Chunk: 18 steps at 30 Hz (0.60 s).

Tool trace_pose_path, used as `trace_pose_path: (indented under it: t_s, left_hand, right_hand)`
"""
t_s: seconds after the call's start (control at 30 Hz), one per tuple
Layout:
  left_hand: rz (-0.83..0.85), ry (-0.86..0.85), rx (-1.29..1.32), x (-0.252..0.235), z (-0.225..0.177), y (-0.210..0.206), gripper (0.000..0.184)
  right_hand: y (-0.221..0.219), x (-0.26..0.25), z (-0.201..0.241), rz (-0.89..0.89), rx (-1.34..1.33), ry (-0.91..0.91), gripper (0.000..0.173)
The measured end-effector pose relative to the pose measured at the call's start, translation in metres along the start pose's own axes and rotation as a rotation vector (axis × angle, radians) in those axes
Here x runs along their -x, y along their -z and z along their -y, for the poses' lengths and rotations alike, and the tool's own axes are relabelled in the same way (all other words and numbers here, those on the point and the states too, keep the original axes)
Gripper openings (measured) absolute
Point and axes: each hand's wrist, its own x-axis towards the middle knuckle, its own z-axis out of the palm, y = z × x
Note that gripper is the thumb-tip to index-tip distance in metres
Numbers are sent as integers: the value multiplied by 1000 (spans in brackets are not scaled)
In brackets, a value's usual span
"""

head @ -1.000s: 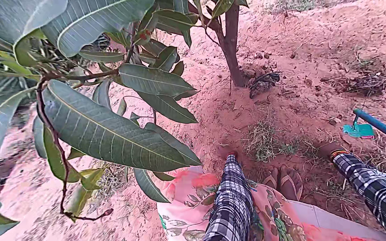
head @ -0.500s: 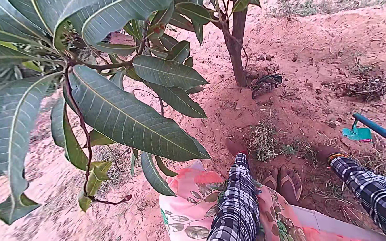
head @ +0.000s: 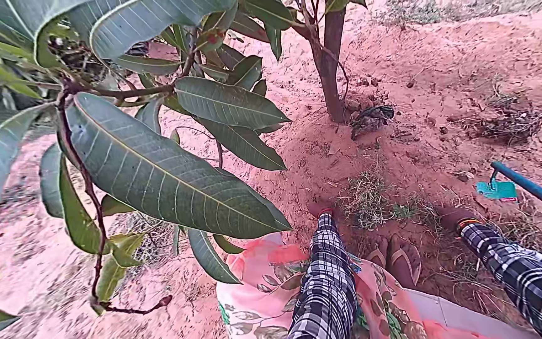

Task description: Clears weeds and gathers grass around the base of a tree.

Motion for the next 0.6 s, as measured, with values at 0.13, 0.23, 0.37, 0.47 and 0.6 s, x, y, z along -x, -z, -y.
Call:
trace_pose_path:
  t_s: [0.13, 0.23, 0.37, 0.47, 0.6]
  left_hand:
    - [61, -2, -131, -8, -3, 1, 46]
    - [123, -16, -202, -6, -5, 4, 42]
    - [152, -44, -206, 5, -1, -3, 38]
    - [136, -51, -128, 6, 4, -10, 37]
    - [137, -194, -63, 15, -6, -12, 34]
  right_hand:
    - [-1, -1, -1, -3, 8, 2, 54]
    - [-1, -1, -1, -3, 8, 12, 55]
    - [0, -1, 2, 14, 34, -16, 53]
    - [4, 0, 5, 35, 43, -24, 53]
    - [3, 0, 6, 22, 51, -29, 55]
